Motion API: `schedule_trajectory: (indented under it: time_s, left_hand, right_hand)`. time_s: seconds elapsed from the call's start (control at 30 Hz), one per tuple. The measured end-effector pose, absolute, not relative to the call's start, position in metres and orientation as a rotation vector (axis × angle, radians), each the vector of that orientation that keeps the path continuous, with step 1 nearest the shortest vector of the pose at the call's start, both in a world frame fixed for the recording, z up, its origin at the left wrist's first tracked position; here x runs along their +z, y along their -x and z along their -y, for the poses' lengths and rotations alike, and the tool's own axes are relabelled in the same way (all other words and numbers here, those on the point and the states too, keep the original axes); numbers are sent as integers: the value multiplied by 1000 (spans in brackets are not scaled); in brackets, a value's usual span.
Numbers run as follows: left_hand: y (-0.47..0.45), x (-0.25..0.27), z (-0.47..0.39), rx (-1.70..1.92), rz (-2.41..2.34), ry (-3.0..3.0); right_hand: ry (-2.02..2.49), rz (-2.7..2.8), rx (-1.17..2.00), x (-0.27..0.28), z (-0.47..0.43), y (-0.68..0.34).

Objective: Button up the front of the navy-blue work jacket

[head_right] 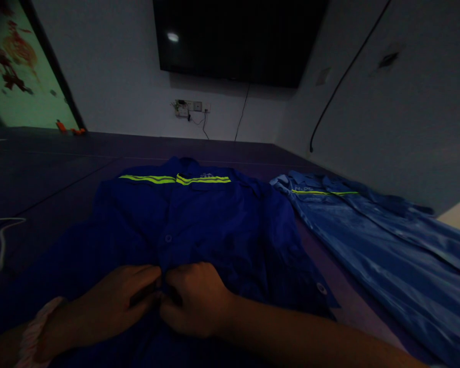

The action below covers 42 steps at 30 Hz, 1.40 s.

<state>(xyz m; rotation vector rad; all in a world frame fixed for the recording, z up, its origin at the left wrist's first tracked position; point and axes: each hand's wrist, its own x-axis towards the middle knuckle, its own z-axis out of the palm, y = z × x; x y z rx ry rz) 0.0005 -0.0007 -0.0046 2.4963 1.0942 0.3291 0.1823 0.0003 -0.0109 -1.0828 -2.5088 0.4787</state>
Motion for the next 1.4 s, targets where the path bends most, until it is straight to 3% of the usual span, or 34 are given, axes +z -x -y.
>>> schedule_trajectory:
  time_s: [1.4]
  left_hand:
    - [1,-6,0,308,-1070,-2535]
  right_hand:
    - [1055,2523,468,-13,-1,-183]
